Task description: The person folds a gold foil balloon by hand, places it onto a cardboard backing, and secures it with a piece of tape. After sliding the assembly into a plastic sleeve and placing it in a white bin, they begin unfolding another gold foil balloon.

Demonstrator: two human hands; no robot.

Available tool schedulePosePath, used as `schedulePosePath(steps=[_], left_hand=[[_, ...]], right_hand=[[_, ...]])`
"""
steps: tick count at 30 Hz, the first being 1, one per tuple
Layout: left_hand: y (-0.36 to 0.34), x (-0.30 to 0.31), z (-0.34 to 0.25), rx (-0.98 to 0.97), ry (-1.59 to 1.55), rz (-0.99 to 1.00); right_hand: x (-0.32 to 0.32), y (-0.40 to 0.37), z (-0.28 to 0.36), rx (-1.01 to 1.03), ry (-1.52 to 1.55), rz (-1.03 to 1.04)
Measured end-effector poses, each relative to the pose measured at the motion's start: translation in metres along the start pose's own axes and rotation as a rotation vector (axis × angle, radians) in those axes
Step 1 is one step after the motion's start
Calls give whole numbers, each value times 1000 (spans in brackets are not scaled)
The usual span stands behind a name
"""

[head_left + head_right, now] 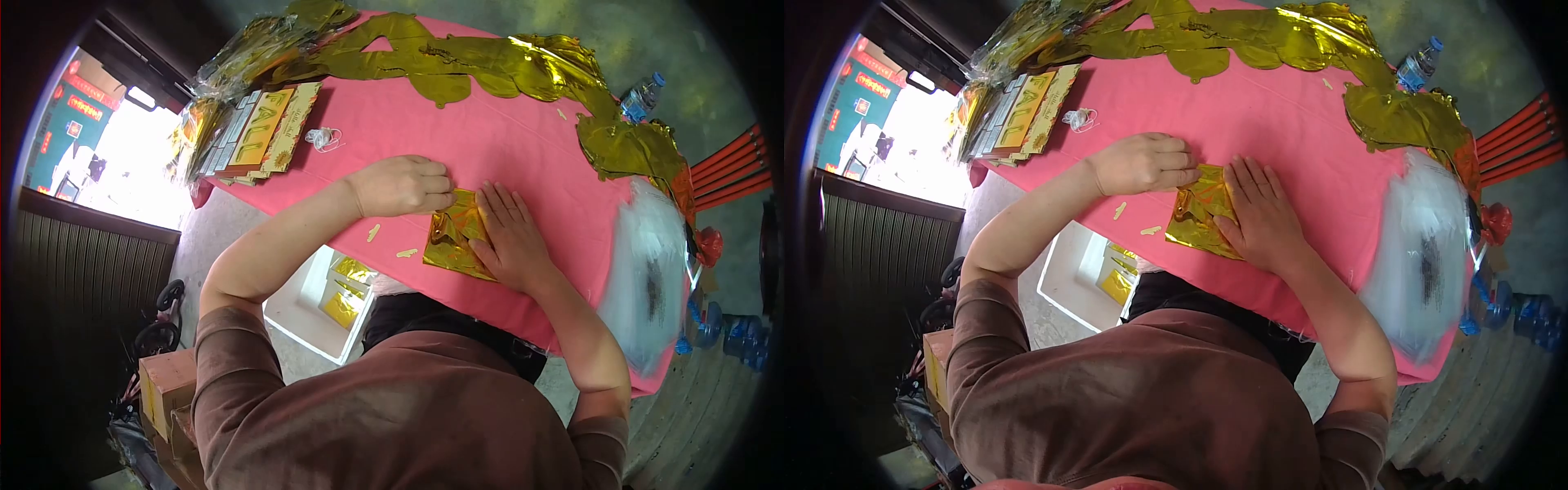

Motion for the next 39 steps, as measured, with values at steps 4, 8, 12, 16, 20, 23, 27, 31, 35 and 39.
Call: schedulePosePath(steps=[4, 8, 12, 16, 20, 23, 27, 31, 35, 39], left_hand=[[7, -6, -6, -60, 35, 27], [12, -5, -11, -105, 90, -81], [12, -7, -12, -79, 100, -69], [7, -11, -17, -41, 89, -30], [5, -10, -14, -6, 51, -63], [11, -6, -16, -27, 81, -101], [15, -11, -20, -46, 50, -74], [16, -21, -17, -15, 38, -26], [16, -16, -19, -25, 25, -42], [14, -13, -26, -38, 52, -37]], right_hand=[[2, 0, 1, -7, 7, 2], [0, 0, -1, -5, -6, 0], [-1, 0, -1, -4, -5, 0], [1, 0, 0, -5, 1, 3], [0, -1, -1, -2, 8, -2], [-1, -1, 0, -4, -14, 6], [0, 0, -1, -7, -1, 7], [-2, 0, -2, -4, 8, 11], [0, 0, -1, -2, 20, 16], [2, 0, 0, -7, 30, 9]])
Point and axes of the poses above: each hand's wrist, its own y-axis towards the middle knuckle, its own x-axis out of the back of the hand, z = x × y, the point moved 7 cm from there along y, towards the middle knuckle, and after that the axes turned 8 degrees about -x, right-handed, at the moved point
